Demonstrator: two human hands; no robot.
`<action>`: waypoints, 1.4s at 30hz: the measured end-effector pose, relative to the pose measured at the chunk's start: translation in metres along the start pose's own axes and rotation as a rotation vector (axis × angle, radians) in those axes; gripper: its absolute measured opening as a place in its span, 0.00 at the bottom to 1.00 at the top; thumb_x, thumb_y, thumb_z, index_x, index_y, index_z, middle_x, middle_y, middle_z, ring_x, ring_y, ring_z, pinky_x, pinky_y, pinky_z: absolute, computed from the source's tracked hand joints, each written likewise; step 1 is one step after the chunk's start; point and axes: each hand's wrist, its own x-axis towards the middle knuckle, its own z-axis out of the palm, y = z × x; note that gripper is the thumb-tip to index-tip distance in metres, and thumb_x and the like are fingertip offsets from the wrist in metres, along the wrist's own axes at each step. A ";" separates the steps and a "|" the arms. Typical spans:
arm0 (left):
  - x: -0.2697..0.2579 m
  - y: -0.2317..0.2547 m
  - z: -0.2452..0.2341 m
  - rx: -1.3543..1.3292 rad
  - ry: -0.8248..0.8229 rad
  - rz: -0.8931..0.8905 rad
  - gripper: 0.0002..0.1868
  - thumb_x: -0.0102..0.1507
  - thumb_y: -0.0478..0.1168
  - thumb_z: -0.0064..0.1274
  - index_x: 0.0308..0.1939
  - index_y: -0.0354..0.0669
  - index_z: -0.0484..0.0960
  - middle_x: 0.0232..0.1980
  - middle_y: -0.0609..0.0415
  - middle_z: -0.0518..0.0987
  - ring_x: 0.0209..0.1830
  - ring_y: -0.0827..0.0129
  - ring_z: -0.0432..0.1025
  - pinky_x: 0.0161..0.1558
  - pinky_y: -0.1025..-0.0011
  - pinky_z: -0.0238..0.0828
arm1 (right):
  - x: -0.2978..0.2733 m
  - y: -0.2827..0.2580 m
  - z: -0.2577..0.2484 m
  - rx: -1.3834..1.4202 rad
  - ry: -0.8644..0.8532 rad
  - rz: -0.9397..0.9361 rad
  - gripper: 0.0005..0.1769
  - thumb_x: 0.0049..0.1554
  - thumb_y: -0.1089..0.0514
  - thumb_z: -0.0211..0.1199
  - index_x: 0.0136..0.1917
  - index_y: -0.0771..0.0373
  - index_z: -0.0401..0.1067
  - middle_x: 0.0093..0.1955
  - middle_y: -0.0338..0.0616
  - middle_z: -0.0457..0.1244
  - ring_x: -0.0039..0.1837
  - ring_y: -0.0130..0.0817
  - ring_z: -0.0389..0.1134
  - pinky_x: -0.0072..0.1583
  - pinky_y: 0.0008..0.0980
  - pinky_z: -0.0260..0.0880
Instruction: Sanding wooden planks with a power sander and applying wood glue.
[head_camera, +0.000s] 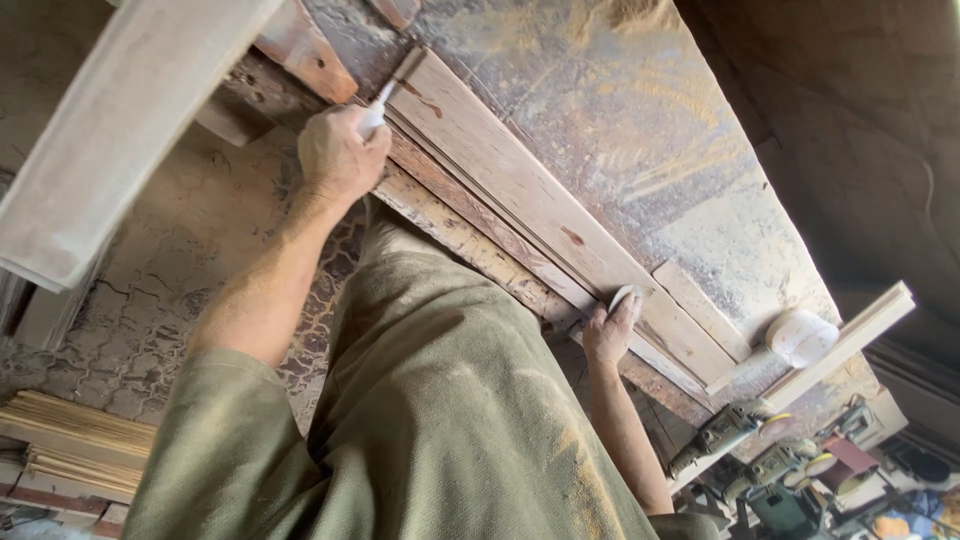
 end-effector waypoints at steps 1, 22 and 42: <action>-0.001 0.003 0.000 0.006 -0.005 -0.016 0.14 0.65 0.47 0.57 0.39 0.38 0.86 0.31 0.46 0.83 0.28 0.59 0.79 0.35 0.59 0.76 | -0.003 0.006 0.000 0.001 0.011 -0.059 0.40 0.58 0.57 0.55 0.80 0.72 0.51 0.82 0.72 0.45 0.83 0.63 0.44 0.80 0.48 0.45; -0.168 0.104 0.160 -0.091 -0.079 0.356 0.11 0.67 0.41 0.60 0.42 0.34 0.84 0.37 0.48 0.79 0.36 0.63 0.75 0.41 0.63 0.72 | 0.049 0.194 -0.200 0.215 -0.175 -0.286 0.26 0.62 0.42 0.67 0.65 0.61 0.75 0.67 0.55 0.68 0.71 0.48 0.69 0.71 0.43 0.68; -0.238 0.157 0.180 0.144 0.030 0.249 0.12 0.67 0.41 0.63 0.44 0.33 0.82 0.37 0.45 0.79 0.37 0.61 0.76 0.46 0.63 0.74 | 0.263 0.482 -0.170 -0.488 -0.074 -0.217 0.11 0.56 0.58 0.63 0.48 0.62 0.83 0.43 0.55 0.72 0.45 0.50 0.73 0.49 0.44 0.73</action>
